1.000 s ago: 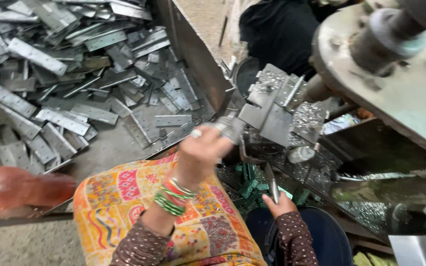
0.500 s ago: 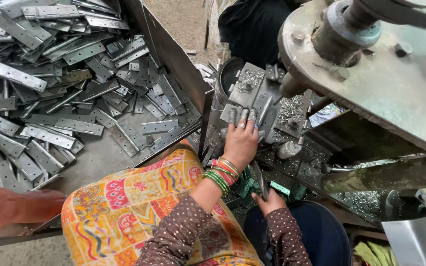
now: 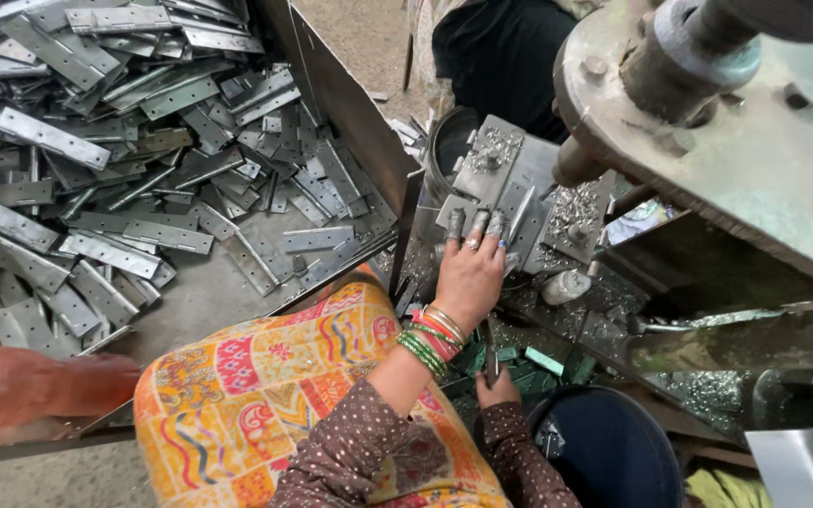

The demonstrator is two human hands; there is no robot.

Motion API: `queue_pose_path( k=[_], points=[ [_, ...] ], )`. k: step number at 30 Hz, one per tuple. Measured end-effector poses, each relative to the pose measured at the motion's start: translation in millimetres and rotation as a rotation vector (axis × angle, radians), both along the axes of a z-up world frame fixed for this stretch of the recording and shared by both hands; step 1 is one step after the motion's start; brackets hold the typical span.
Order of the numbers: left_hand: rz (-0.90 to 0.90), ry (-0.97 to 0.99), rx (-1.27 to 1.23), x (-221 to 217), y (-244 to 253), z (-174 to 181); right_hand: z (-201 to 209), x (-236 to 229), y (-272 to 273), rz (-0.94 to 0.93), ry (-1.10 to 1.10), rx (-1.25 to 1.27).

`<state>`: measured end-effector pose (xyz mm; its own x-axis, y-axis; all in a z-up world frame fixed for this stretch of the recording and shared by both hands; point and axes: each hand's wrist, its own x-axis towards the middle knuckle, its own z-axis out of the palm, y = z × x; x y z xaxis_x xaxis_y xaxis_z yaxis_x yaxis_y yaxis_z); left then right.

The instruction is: The person repeatedly picks metal brackets from a bin, places them into a punch press, and operates the machine to create holes. Processed brackets are ejected and collected in a pile.

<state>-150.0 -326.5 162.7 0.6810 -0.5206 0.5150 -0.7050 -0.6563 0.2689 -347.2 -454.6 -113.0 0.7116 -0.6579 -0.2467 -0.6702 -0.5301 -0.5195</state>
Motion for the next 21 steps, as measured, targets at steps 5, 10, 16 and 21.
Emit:
queue_pose_path(
  k=[5,10,16,21],
  points=[
    [0.061,-0.079,0.026,9.5,-17.1,-6.5,51.0,-12.1,-42.3,0.143,0.194,-0.009],
    [0.067,-0.056,0.052,33.3,-41.2,-13.3,40.0,-4.4,-25.9,0.127,0.100,-0.028],
    [-0.022,0.063,0.088,15.8,-14.8,-14.4,-7.1,-1.4,14.8,0.014,0.063,0.009],
    [0.085,-0.207,-0.037,19.7,-14.6,4.0,38.0,-1.3,-22.2,0.142,0.076,-0.088]
  ],
)
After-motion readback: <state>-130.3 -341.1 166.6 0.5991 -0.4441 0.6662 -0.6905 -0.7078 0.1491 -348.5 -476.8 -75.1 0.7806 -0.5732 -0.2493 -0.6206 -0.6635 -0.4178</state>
